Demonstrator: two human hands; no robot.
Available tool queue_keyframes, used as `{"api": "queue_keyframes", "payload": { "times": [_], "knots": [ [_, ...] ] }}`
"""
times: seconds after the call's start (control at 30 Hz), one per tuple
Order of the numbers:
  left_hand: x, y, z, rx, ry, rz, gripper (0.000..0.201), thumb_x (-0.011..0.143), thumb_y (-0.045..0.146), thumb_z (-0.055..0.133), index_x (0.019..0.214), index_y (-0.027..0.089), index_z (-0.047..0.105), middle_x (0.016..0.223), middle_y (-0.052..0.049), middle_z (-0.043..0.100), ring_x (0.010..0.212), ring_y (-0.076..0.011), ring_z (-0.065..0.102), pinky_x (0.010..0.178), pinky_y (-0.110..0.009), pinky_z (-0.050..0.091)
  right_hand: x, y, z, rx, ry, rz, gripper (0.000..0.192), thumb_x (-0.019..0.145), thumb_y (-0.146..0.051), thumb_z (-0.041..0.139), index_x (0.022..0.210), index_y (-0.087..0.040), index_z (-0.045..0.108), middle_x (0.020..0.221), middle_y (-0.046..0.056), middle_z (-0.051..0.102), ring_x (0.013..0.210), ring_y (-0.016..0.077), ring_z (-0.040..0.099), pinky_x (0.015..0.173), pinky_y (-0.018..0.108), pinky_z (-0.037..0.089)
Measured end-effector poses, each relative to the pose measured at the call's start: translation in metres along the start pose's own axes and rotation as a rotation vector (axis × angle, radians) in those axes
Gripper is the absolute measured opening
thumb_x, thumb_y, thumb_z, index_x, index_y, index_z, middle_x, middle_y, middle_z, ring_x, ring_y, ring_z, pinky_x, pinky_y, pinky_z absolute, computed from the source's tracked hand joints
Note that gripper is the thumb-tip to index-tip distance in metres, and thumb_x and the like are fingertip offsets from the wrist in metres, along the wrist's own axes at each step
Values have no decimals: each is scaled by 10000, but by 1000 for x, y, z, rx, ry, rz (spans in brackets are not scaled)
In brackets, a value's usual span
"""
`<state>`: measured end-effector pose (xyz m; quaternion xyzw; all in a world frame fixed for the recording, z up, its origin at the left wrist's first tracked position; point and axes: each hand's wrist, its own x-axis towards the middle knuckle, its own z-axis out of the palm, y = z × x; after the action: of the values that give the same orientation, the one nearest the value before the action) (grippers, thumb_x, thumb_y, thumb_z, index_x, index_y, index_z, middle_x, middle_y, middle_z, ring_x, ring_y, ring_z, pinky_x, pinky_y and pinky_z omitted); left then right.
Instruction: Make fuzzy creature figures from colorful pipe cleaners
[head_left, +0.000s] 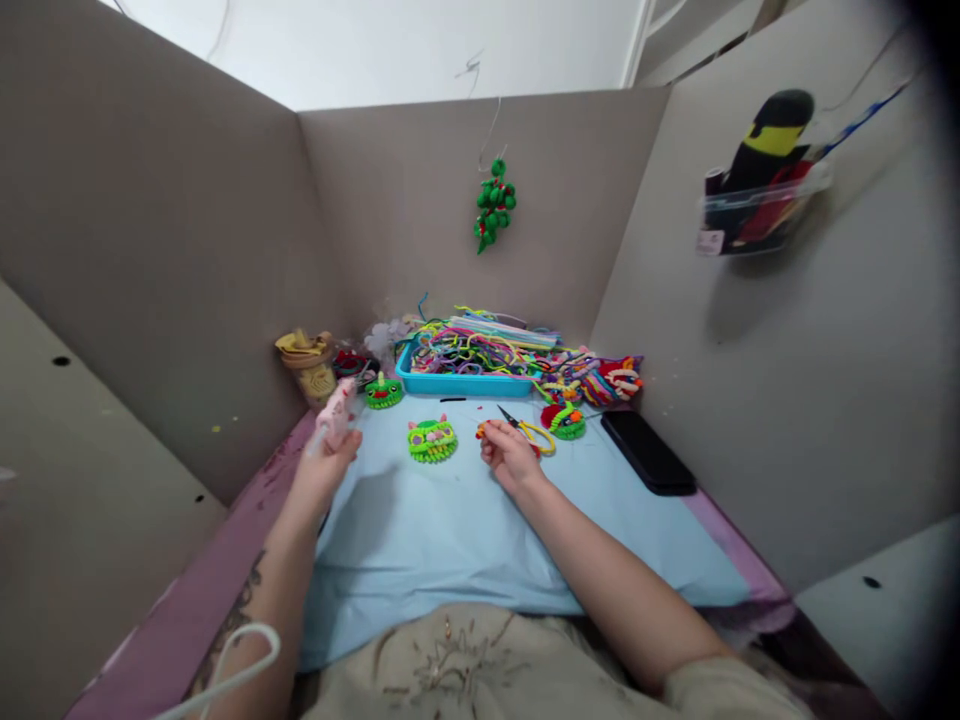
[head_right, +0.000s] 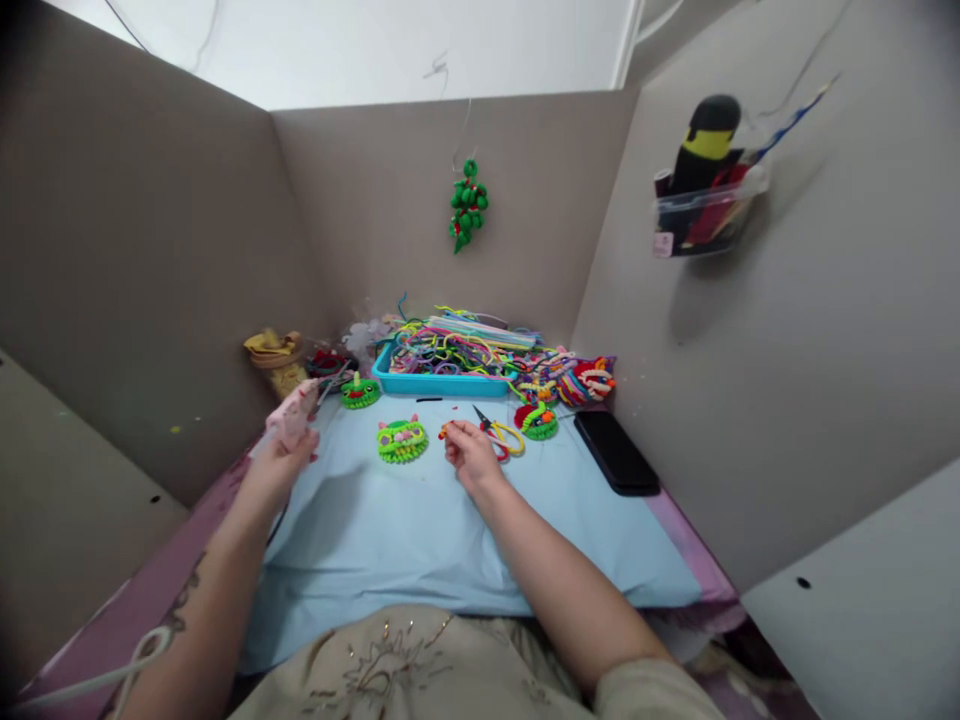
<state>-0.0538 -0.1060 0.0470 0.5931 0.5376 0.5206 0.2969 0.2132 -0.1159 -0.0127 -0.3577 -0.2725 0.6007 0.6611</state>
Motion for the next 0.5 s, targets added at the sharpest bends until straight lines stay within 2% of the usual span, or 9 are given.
{"api": "queue_keyframes", "payload": {
  "times": [0.07, 0.1, 0.17, 0.23, 0.37, 0.5],
  "knots": [
    [-17, 7, 27, -2, -100, 1, 596, 729, 440, 584, 1250, 164, 499, 1125, -120, 602, 728, -177, 584, 517, -238, 461, 2, -2, -3, 142, 21, 112, 225, 599, -273, 755, 704, -179, 580, 547, -37, 541, 459, 63, 446, 422, 174, 344],
    [-26, 9, 40, -5, -195, 61, 602, 753, 419, 569, 1301, 195, 460, 1192, -118, 577, 823, -204, 593, 554, -250, 481, 3, -3, -4, 184, 24, 153, 210, 614, -262, 746, 711, -178, 580, 552, -31, 552, 462, 64, 461, 424, 173, 364],
    [-41, 9, 60, -9, -278, 228, 548, 794, 365, 531, 1316, 213, 456, 1230, -109, 567, 1002, -240, 558, 736, -308, 502, 5, -2, -7, 221, 8, 206, 174, 648, -245, 721, 722, -177, 580, 556, -24, 566, 463, 66, 483, 427, 172, 393],
    [-53, 5, 74, 66, -343, 360, 467, 826, 315, 479, 1279, 205, 495, 1191, -102, 585, 1084, -246, 521, 913, -367, 434, 7, 0, -9, 218, -28, 225, 147, 673, -238, 701, 736, -177, 582, 561, -18, 577, 464, 70, 499, 429, 173, 413],
    [-60, -5, 83, 231, -415, 441, 313, 799, 302, 479, 1065, 188, 600, 933, -90, 616, 937, -243, 554, 866, -372, 438, 8, 2, -10, 231, -50, 233, 104, 690, -217, 678, 733, -170, 595, 568, -8, 592, 469, 71, 517, 430, 168, 431],
    [-61, -12, 85, 274, -443, 488, 218, 795, 278, 476, 951, 174, 586, 871, -87, 570, 878, -236, 542, 804, -358, 448, 7, 2, -8, 268, -44, 246, 80, 682, -184, 671, 719, -166, 603, 583, 1, 603, 476, 76, 521, 431, 173, 433]
  ]
}}
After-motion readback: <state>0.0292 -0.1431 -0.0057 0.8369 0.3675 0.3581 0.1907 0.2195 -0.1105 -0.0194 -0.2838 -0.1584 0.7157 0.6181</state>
